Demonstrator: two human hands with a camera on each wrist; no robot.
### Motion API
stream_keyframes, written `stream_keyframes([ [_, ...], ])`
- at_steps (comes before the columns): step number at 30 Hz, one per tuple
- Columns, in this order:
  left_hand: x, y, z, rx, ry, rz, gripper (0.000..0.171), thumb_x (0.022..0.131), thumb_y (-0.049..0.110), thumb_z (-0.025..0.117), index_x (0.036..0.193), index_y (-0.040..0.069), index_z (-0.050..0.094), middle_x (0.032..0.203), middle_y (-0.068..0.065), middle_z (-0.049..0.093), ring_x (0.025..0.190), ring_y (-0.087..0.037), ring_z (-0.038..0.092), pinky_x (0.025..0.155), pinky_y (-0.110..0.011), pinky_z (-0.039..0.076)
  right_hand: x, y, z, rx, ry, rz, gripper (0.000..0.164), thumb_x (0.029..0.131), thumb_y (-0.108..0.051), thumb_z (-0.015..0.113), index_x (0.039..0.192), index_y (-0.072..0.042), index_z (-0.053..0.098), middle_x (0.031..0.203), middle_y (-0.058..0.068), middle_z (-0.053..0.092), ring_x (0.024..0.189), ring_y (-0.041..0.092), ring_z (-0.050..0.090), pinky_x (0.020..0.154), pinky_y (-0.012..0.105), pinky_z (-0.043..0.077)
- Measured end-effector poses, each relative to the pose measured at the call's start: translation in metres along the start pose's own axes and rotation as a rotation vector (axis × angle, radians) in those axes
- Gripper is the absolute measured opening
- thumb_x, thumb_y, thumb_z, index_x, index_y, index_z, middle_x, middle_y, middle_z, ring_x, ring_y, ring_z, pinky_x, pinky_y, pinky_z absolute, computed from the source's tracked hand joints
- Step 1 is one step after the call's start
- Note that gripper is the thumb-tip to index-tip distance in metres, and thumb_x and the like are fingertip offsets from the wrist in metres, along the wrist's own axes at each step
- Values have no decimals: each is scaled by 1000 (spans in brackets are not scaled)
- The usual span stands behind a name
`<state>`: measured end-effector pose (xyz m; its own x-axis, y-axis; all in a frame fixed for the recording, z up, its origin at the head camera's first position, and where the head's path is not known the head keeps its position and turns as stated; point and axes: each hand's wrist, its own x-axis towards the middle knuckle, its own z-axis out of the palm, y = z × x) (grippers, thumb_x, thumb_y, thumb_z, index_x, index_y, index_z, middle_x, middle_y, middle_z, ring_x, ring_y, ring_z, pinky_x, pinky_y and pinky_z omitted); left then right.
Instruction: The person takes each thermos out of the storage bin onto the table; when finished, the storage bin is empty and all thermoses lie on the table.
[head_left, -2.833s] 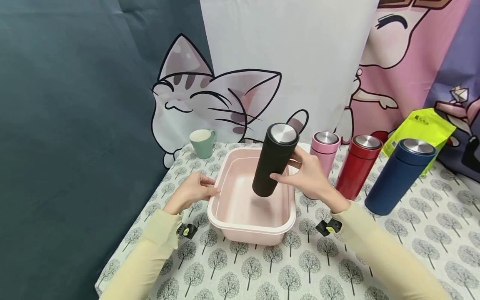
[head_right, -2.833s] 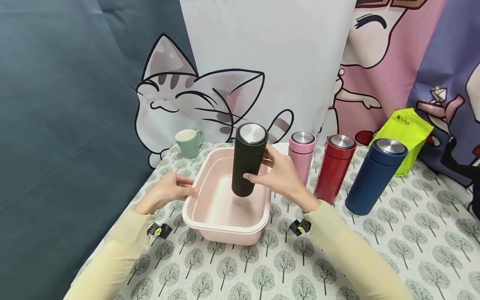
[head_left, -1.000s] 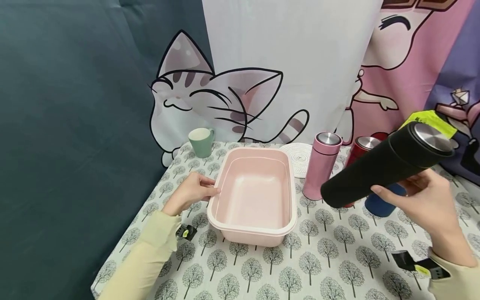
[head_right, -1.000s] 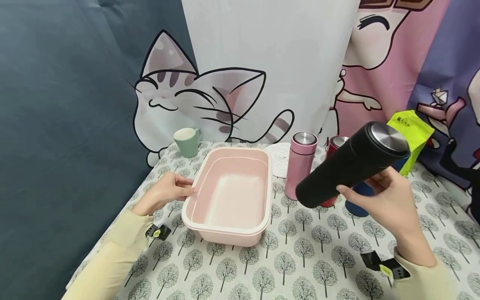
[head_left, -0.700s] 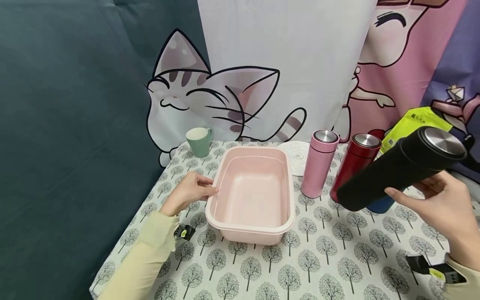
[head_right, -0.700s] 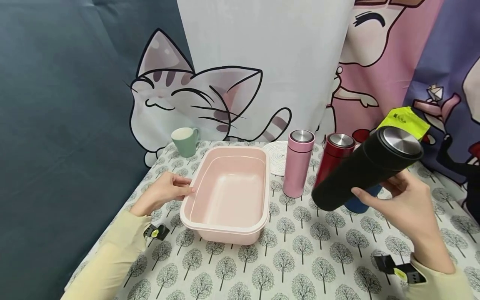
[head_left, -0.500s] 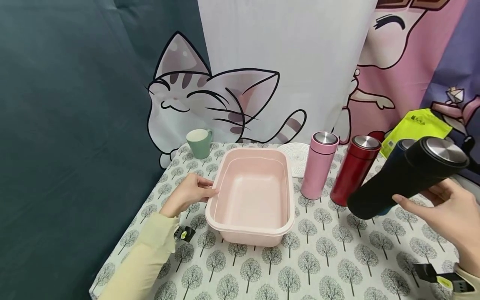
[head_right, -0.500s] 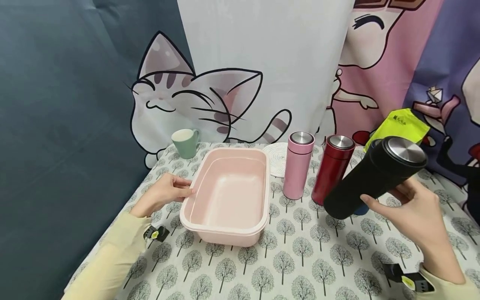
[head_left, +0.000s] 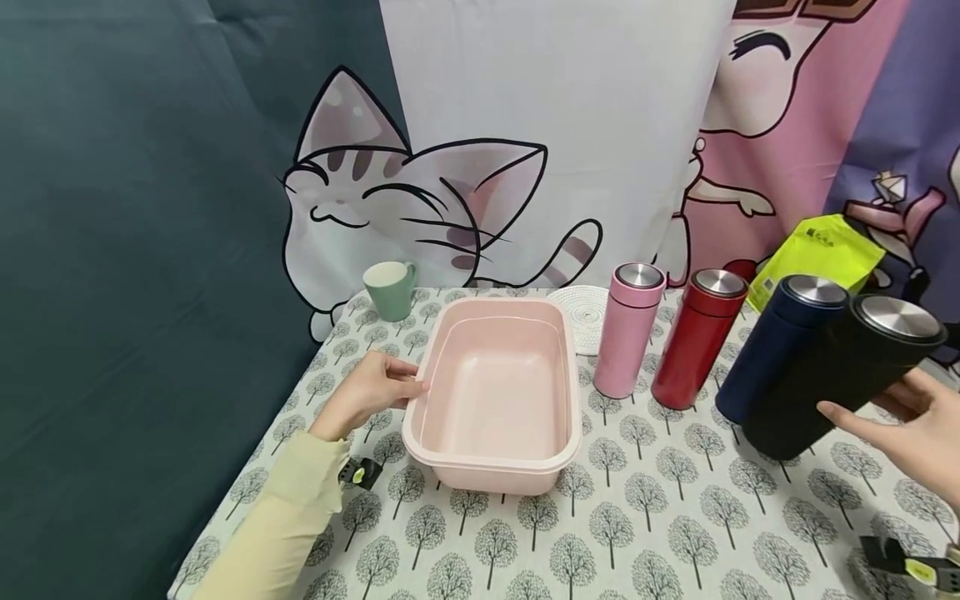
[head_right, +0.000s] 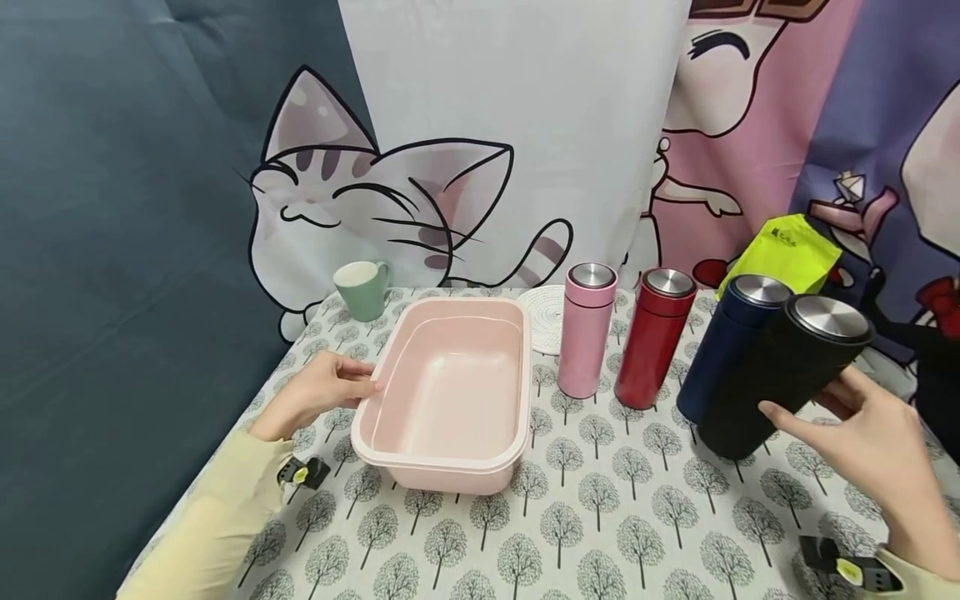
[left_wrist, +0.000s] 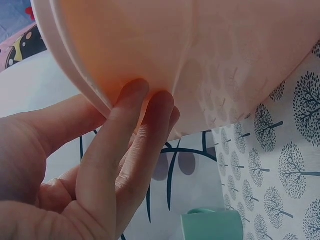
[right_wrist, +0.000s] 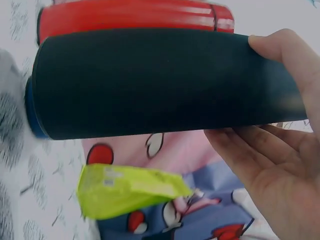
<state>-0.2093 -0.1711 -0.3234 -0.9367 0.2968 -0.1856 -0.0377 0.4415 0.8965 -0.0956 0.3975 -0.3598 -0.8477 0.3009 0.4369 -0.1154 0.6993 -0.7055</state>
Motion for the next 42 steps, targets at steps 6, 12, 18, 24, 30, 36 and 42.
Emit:
stream_keyframes([
  [6, 0, -1, -2, 6, 8, 0, 35, 90, 4, 67, 120, -13, 61, 115, -29, 66, 87, -29, 73, 83, -35, 62, 4, 19, -4, 10, 14, -3, 67, 83, -4, 75, 131, -42, 48, 99, -40, 47, 87, -26, 44, 72, -5, 37],
  [12, 0, 0, -2, 6, 8, 11, 35, 89, 3, 67, 120, -14, 61, 117, -29, 65, 89, -30, 73, 84, -35, 62, 14, 38, -6, 51, 51, 17, 66, 83, -2, 73, 123, -46, 46, 97, -39, 47, 85, -26, 44, 74, -9, 35],
  [18, 0, 0, -3, 10, 8, 2, 36, 90, 4, 67, 120, -13, 60, 120, -30, 64, 91, -31, 73, 86, -36, 61, 24, 67, -5, 55, 43, 77, 63, 85, -7, 73, 128, -43, 45, 99, -38, 44, 86, -24, 42, 80, -8, 34],
  [24, -1, -2, -2, 6, 1, 11, 37, 90, 5, 67, 121, -13, 60, 121, -30, 64, 93, -31, 72, 87, -36, 61, 46, 171, 2, -85, 38, 156, 76, 91, -31, 69, 152, -38, 24, 146, -5, 45, 127, 2, 47, 113, 15, 30],
  [30, 2, -2, -2, 13, -1, 13, 38, 90, 6, 68, 122, -13, 59, 122, -30, 63, 93, -32, 72, 86, -36, 61, 55, 214, 2, -93, 19, 188, 81, 91, -35, 68, 153, -42, 16, 162, 13, 24, 145, 35, 29, 123, 39, 25],
  [36, 4, -4, -3, 13, -16, 8, 39, 90, 6, 68, 123, -14, 58, 120, -31, 63, 93, -32, 72, 86, -37, 61, 52, 195, -3, -101, -27, 180, 75, 94, -36, 63, 152, -45, 16, 158, -4, 31, 138, 9, 38, 116, 20, 27],
  [42, 3, -10, -7, 4, -9, 2, 44, 91, 9, 69, 126, -14, 56, 121, -30, 63, 92, -30, 73, 86, -36, 61, 38, 97, -6, -54, -103, 185, 73, 96, -31, 61, 154, -37, 17, 152, -7, 36, 143, 7, 32, 121, 26, 25],
])
